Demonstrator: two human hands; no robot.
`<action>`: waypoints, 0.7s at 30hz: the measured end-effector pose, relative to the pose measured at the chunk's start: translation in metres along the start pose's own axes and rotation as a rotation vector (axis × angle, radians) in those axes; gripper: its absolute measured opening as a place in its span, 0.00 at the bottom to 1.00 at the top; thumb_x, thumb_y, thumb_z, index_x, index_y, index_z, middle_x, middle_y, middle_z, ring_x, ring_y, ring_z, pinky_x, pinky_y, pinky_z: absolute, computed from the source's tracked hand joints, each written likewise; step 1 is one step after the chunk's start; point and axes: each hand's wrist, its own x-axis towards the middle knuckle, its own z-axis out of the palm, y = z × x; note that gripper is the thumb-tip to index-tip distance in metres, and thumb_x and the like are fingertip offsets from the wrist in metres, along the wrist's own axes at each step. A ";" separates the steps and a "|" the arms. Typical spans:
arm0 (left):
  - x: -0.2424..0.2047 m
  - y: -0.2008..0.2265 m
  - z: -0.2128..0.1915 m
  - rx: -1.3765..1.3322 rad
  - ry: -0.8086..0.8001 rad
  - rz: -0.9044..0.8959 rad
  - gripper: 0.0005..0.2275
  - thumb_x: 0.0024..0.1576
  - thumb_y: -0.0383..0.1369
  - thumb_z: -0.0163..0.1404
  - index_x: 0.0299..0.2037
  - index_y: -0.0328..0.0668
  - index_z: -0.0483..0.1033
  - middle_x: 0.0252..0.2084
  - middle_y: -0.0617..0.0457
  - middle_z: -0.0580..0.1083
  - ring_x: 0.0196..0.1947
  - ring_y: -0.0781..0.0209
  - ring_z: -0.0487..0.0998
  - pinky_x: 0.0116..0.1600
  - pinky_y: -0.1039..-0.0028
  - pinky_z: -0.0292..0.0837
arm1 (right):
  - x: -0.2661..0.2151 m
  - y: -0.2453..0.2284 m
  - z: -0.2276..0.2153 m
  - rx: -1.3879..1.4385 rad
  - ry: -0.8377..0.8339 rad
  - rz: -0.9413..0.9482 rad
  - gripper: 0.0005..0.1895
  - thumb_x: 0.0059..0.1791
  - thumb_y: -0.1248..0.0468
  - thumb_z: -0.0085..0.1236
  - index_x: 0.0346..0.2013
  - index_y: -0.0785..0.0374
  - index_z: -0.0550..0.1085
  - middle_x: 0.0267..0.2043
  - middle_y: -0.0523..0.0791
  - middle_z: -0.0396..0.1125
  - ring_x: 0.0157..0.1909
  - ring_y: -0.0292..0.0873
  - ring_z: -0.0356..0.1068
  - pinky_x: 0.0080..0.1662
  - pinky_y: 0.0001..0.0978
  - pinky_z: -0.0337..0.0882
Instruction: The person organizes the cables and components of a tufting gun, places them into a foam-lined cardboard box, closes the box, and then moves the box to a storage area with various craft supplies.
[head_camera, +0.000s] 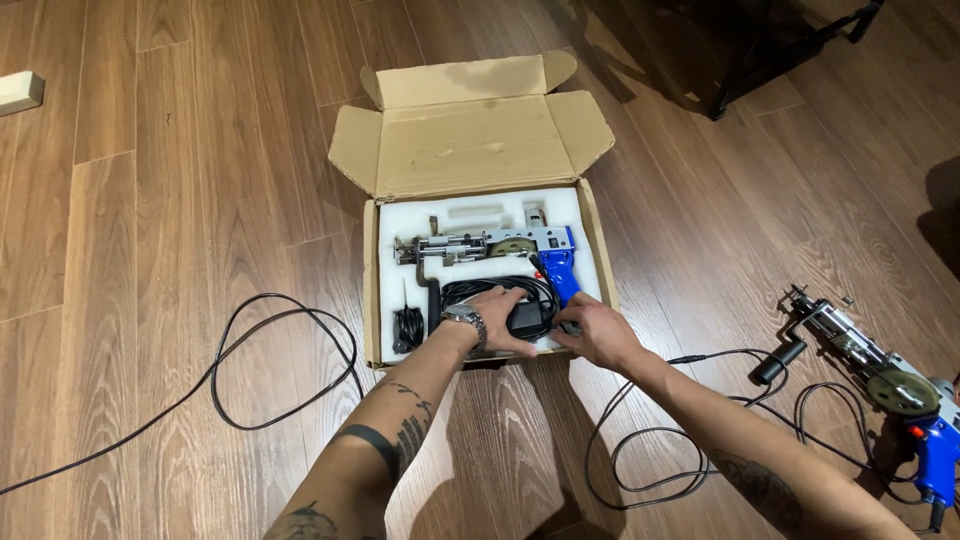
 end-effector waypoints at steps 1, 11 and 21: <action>0.014 -0.008 0.007 0.000 0.000 0.001 0.49 0.43 0.67 0.58 0.73 0.54 0.55 0.64 0.45 0.67 0.67 0.45 0.70 0.70 0.55 0.67 | 0.001 0.002 0.001 0.000 0.000 0.001 0.17 0.48 0.50 0.60 0.48 0.50 0.81 0.51 0.44 0.70 0.53 0.61 0.74 0.54 0.56 0.77; 0.045 -0.049 0.012 0.103 -0.044 0.132 0.42 0.49 0.49 0.65 0.75 0.62 0.58 0.68 0.48 0.69 0.69 0.44 0.69 0.72 0.55 0.66 | 0.006 0.008 0.012 -0.121 -0.034 -0.037 0.13 0.51 0.48 0.57 0.44 0.46 0.82 0.49 0.38 0.66 0.53 0.56 0.74 0.53 0.54 0.78; 0.021 -0.025 0.002 0.391 -0.191 0.061 0.42 0.57 0.34 0.53 0.80 0.59 0.37 0.73 0.42 0.64 0.65 0.37 0.72 0.63 0.48 0.74 | 0.008 0.008 0.011 -0.209 -0.048 -0.062 0.16 0.51 0.44 0.58 0.46 0.44 0.82 0.45 0.38 0.61 0.53 0.53 0.74 0.52 0.50 0.79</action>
